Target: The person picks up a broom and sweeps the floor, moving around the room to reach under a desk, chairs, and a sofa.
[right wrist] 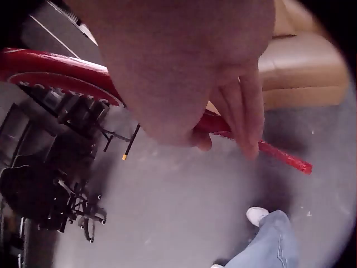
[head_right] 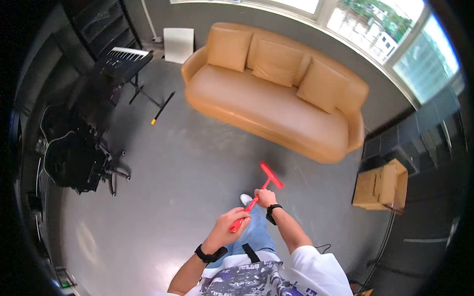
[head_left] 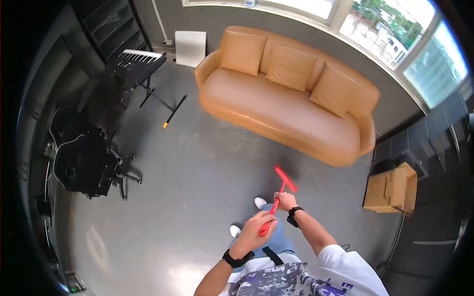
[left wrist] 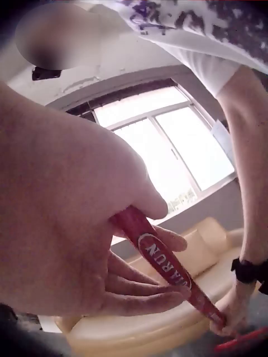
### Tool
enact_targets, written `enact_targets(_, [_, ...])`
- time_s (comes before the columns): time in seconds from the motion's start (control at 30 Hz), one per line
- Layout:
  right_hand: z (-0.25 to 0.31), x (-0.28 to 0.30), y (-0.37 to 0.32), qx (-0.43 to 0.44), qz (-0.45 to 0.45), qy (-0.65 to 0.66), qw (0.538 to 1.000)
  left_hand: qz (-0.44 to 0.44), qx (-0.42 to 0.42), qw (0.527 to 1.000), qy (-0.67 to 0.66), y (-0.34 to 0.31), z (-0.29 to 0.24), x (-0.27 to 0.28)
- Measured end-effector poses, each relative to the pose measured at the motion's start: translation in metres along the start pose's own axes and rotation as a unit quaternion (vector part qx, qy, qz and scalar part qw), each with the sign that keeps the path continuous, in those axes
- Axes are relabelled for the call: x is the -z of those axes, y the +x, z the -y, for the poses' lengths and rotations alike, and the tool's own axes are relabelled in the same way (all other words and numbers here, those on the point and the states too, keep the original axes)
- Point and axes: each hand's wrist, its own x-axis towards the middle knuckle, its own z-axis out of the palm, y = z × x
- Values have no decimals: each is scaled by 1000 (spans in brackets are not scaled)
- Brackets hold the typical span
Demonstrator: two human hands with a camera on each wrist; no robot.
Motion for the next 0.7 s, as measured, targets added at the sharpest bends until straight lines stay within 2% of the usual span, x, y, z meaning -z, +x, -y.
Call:
enact_targets(0.03, [-11, 0, 22, 11, 11, -4, 1000, -12, 10, 1000, -1, 14, 6, -7])
enact_targets(0.1, [-37, 7, 71, 10, -8, 20, 1000, -2, 96, 995, -31, 49, 18, -21])
enact_targets(0.13, [-50, 8, 90, 19, -13, 23, 999, -10, 110, 993, -33, 64, 26, -29])
enact_targets(0.2, [-65, 19, 122, 12, -3, 51, 999, -72, 58, 996, -6, 88, 48, -50])
enact_targets(0.3, [-75, 36, 157, 35, -20, 18, 999, -107, 67, 991, -41, 123, 93, -83])
enact_targets(0.37, [-77, 46, 163, 52, 18, 17, 998, -122, 100, 987, -42, 137, 114, -98])
enact_targets(0.43, [-78, 42, 164, 41, 33, 5, 999, -141, 133, 980, -41, 138, 120, -112])
enact_targets(0.5, [-87, 28, 166, 41, 78, -11, 996, -119, 188, 975, -1, 133, 113, -115])
enact_targets(0.67, [-92, -19, 152, 71, 122, -23, 990, -204, 167, 964, 36, 80, 120, -122])
enact_targets(0.7, [-92, -31, 146, 81, 134, -24, 987, -178, 184, 966, 28, 69, 111, -119])
